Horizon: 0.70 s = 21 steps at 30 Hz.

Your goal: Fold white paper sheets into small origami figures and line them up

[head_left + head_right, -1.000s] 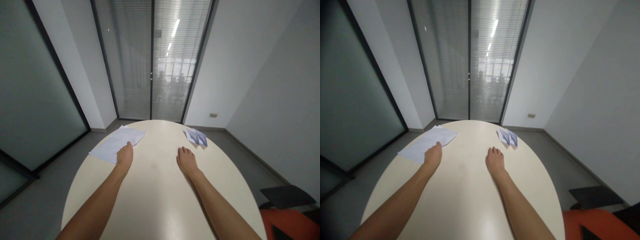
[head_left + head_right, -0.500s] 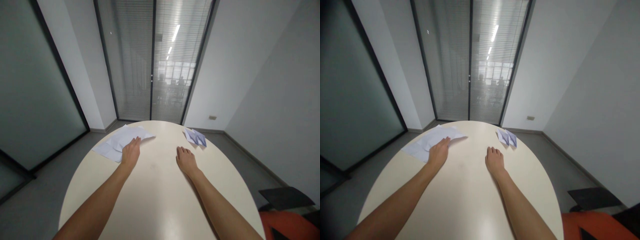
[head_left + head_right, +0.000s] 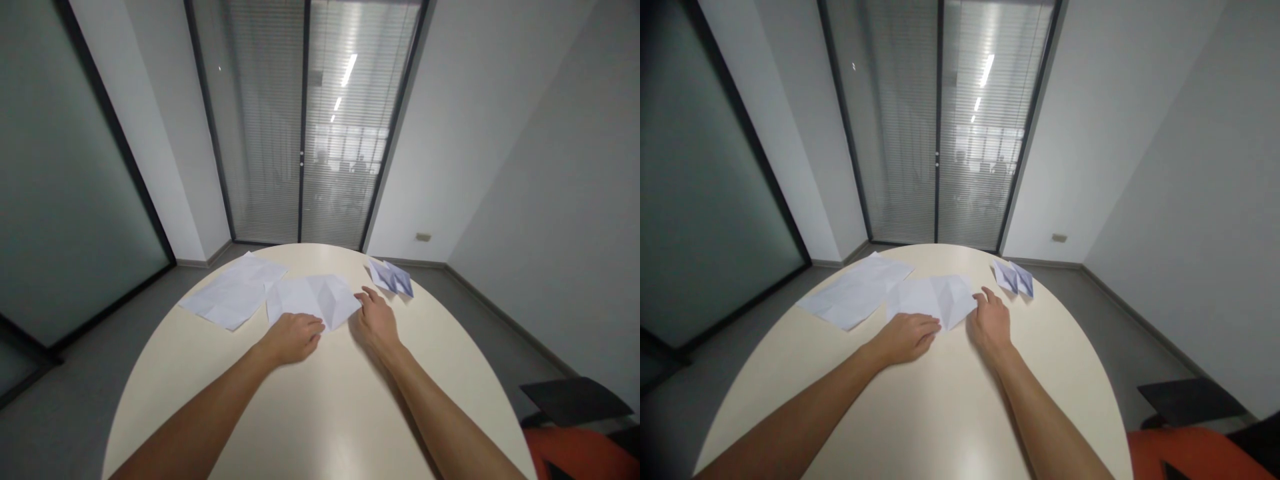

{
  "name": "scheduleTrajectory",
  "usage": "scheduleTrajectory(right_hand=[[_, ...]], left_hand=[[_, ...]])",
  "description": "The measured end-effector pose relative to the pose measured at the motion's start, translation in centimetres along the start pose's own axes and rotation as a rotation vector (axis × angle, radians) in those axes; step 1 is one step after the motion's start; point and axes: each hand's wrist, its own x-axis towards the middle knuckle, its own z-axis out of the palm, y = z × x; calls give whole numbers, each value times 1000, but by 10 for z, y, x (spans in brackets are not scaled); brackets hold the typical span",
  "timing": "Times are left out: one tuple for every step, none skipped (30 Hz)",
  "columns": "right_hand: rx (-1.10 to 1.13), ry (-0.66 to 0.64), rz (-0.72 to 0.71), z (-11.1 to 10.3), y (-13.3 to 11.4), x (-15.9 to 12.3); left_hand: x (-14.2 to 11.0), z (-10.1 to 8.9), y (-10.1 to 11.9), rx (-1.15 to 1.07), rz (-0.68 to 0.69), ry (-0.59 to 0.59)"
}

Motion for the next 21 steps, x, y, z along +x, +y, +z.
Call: scheduleTrajectory(right_hand=[[-65, -27, -5, -3, 1, -1], [-126, -46, -1, -6, 3, -2], [-178, -56, 13, -9, 5, -3], [-217, -65, 16, -12, 6, -4], [-242, -73, 9, -14, 7, -5], [-252, -75, 3, -15, 6, -6], [-243, -63, -9, -16, 4, -7], [-208, -48, -32, -15, 1, -8], [-154, -33, -65, -12, -4, -9], [-74, -46, -137, -8, -9, -11], [6, -62, -195, -3, -15, -13], [60, -93, -239, 3, -20, -16], [83, -136, -262, 9, -25, -19], [86, -190, -274, 14, -29, -22], [87, -253, -287, 19, -31, -24], [94, -303, -297, 22, -33, -27], [102, -342, -305, 24, -34, -28], [114, -367, -312, 25, -35, -29], [130, -378, -323, 25, -36, -30], [144, -381, -340, 24, -36, -30], [154, -381, -361, 24, -37, -30]], left_hand=[[0, -3, 2, -9, -22, -15], [0, -5, 4, -12, -45, -28], [0, -6, 6, -13, -65, -35], [0, -7, 8, -16, -88, -30], [0, -6, 9, -21, -107, -23], [0, -5, 12, -29, -121, -15], [0, -4, 14, -39, -129, -7], [0, -2, 17, -51, -127, -3], [-1, -2, 20, -69, -115, -3], [-1, -2, 23, -92, -91, -6], [-2, -2, 26, -121, -59, -14], [-3, -3, 29, -154, -29, -23], [-4, -4, 31, -183, -14, -32], [-4, -5, 32, -200, -26, -44], [-5, -5, 32, -200, -70, -49], [-5, -5, 31, -186, -140, -45], [-4, -3, 30, -166, -222, -27], [-4, -1, 27, -141, -302, 4], [-3, 3, 24, -126, -358, 43], [-3, 7, 21, -118, -377, 81], [-3, 12, 19, -107, -367, 94]])
